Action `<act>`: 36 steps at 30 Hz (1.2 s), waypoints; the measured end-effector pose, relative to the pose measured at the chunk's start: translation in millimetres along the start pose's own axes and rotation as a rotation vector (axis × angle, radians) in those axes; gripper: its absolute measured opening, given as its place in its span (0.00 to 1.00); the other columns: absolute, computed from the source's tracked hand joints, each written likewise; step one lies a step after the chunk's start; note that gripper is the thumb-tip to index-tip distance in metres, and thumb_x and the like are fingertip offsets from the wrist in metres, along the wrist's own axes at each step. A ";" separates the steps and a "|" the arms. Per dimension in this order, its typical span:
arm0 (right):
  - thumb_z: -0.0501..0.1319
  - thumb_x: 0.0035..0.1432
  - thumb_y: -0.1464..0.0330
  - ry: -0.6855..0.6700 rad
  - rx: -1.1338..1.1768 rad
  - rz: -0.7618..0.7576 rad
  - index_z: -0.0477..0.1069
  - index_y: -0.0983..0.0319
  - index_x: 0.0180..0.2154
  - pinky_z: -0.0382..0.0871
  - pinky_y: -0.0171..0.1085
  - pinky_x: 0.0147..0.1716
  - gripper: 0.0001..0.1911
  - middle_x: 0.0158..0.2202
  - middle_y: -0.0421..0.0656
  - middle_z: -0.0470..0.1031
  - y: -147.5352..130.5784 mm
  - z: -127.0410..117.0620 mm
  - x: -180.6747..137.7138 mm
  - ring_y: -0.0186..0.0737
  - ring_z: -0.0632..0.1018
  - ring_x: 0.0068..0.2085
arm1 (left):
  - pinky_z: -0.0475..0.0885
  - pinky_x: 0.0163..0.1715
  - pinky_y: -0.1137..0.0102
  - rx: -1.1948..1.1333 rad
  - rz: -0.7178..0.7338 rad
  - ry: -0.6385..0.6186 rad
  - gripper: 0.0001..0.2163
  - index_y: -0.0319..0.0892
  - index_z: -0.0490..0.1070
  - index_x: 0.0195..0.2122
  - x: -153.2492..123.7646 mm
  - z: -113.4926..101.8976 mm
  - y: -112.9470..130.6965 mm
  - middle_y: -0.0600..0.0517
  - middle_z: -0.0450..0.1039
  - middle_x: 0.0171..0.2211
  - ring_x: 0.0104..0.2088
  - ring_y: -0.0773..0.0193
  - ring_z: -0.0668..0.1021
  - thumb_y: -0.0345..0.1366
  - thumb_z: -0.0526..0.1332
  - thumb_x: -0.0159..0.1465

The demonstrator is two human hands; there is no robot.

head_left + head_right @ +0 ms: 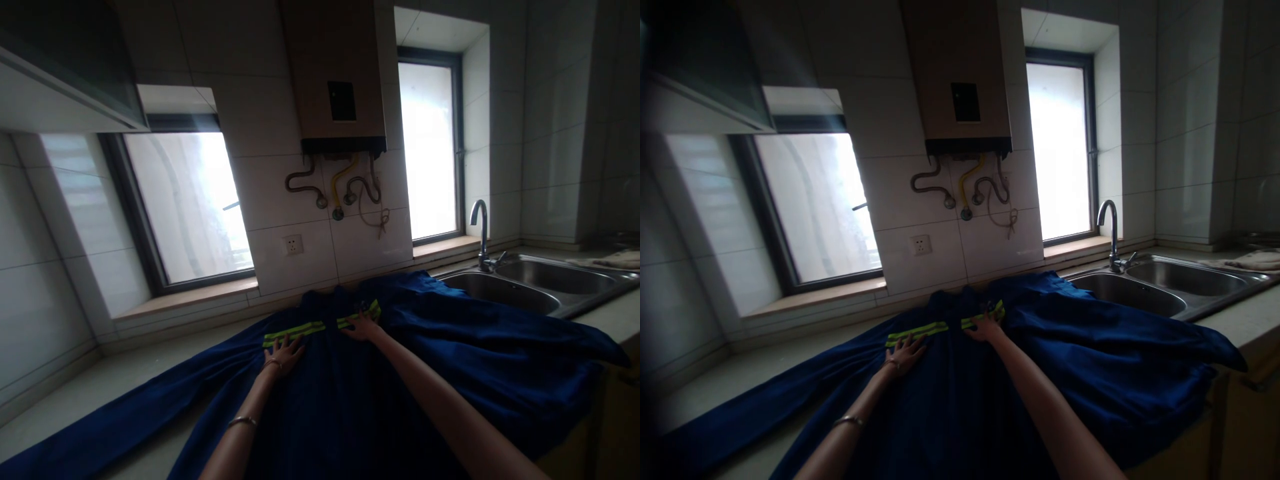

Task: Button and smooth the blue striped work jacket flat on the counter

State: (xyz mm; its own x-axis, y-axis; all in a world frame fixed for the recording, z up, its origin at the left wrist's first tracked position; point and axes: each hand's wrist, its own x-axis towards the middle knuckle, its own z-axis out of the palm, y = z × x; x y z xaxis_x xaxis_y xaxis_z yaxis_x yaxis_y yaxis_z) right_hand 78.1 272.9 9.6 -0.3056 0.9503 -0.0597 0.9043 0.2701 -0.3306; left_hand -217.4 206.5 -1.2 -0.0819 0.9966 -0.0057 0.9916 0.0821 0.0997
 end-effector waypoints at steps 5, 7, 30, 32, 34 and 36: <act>0.45 0.50 0.37 -0.008 -0.010 0.006 0.50 0.42 0.62 0.36 0.70 0.54 0.40 0.68 0.39 0.39 3.0 0.1 15.6 0.70 0.43 0.64 | 0.44 0.53 0.33 0.003 0.008 0.017 0.28 0.61 0.47 0.63 15.3 1.7 -1.7 0.48 0.41 0.67 0.64 0.34 0.45 0.57 0.43 0.62; 0.45 0.50 0.37 0.006 -0.018 0.007 0.51 0.43 0.62 0.36 0.70 0.54 0.40 0.68 0.39 0.39 3.1 0.6 17.7 0.69 0.44 0.64 | 0.46 0.53 0.33 0.007 0.011 0.030 0.28 0.60 0.48 0.63 17.4 2.6 0.4 0.47 0.42 0.67 0.64 0.34 0.47 0.57 0.43 0.62; 0.45 0.63 0.54 0.107 -0.251 0.001 0.59 0.54 0.60 0.34 0.70 0.52 0.27 0.62 0.52 0.57 -36.0 -20.7 -32.3 0.64 0.57 0.61 | 0.71 0.25 0.67 -0.612 -0.517 0.226 0.23 0.34 0.74 0.26 -109.1 -40.2 -165.1 0.43 0.75 0.23 0.26 0.54 0.78 0.51 0.51 0.58; 0.47 0.63 0.62 0.097 -0.349 -0.047 0.67 0.63 0.55 0.37 0.69 0.53 0.24 0.56 0.58 0.66 -62.1 -33.4 -51.2 0.64 0.62 0.58 | 0.69 0.24 0.67 -0.686 -0.526 0.216 0.23 0.35 0.72 0.20 -110.5 -38.6 -164.6 0.45 0.72 0.18 0.24 0.55 0.77 0.53 0.55 0.55; 0.51 0.60 0.69 0.088 -0.384 -0.109 0.74 0.69 0.48 0.47 0.66 0.52 0.20 0.49 0.61 0.71 -94.1 -40.4 -77.4 0.64 0.67 0.54 | 0.69 0.26 0.67 -0.760 -0.525 0.224 0.23 0.35 0.71 0.18 -109.0 -37.7 -161.5 0.46 0.72 0.18 0.26 0.54 0.77 0.54 0.58 0.52; 0.53 0.57 0.71 0.092 -0.374 -0.203 0.76 0.68 0.42 0.62 0.58 0.46 0.16 0.44 0.59 0.75 -127.7 -36.9 -116.8 0.59 0.74 0.47 | 0.69 0.27 0.67 -0.836 -0.529 0.232 0.24 0.35 0.70 0.17 -106.8 -38.1 -157.0 0.45 0.72 0.19 0.28 0.54 0.77 0.56 0.60 0.49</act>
State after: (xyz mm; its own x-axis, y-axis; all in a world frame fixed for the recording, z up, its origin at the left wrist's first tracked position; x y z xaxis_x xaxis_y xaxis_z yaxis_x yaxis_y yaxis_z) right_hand 9.3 133.1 93.6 -0.4757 0.8775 0.0610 0.8796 0.4742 0.0380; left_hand -368.1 87.2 21.6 -0.5953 0.8008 -0.0660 0.4428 0.3955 0.8047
